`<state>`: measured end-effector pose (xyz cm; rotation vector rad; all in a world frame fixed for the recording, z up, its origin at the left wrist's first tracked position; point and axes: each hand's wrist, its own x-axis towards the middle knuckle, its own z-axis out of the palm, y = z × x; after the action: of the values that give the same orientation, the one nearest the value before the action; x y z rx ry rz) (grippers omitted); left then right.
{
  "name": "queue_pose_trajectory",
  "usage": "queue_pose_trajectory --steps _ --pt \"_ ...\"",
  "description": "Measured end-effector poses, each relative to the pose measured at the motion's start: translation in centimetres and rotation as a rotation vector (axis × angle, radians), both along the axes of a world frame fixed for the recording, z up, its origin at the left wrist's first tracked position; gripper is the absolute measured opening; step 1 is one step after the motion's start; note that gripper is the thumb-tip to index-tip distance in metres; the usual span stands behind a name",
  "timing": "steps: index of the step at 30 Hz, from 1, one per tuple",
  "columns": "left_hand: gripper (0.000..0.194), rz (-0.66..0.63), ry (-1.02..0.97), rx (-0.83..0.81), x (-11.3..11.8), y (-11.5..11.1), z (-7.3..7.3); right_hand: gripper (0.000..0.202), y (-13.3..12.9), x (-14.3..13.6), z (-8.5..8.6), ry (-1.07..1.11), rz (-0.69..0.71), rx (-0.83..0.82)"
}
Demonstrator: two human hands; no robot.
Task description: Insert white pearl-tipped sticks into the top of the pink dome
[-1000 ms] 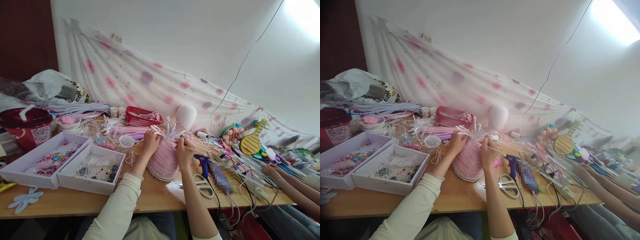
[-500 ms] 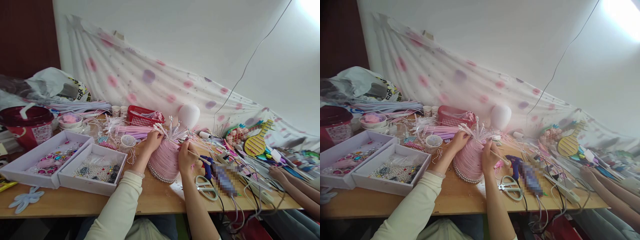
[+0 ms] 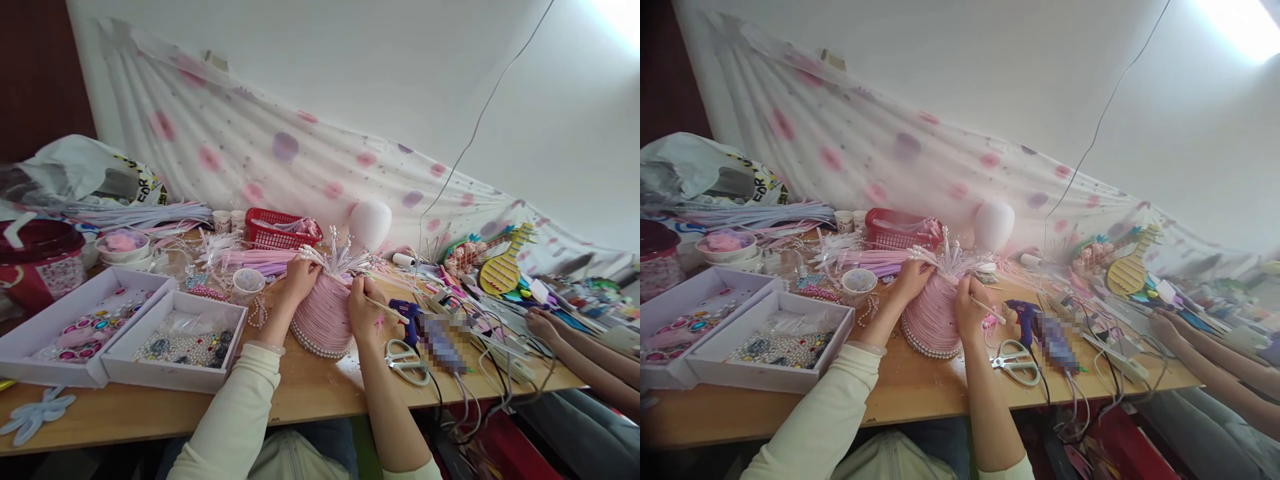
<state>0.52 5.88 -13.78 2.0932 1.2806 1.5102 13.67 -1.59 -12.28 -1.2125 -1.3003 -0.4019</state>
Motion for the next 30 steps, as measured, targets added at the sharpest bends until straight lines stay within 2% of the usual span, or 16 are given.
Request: queue_pose_trajectory --steps 7,13,16,22,30 --pt "0.015 0.109 0.003 0.076 0.5 -0.2 -0.7 0.037 0.2 0.3 -0.7 0.003 0.030 0.036" --pt "0.017 0.112 -0.064 0.101 0.7 -0.3 -1.3 0.041 0.1 0.6 -1.2 -0.019 0.054 0.040" --pt "0.017 0.108 -0.066 0.085 0.6 -0.2 -1.3 0.040 0.4 0.6 -1.1 -0.033 0.066 0.038" --pt "0.016 0.099 -0.069 0.101 0.6 -0.3 -1.1 0.034 0.4 0.2 -0.5 -0.021 0.001 0.034" --pt "0.013 0.133 -0.039 0.075 0.7 -0.8 -0.8 0.033 0.0 0.3 -0.6 0.001 0.035 -0.003"
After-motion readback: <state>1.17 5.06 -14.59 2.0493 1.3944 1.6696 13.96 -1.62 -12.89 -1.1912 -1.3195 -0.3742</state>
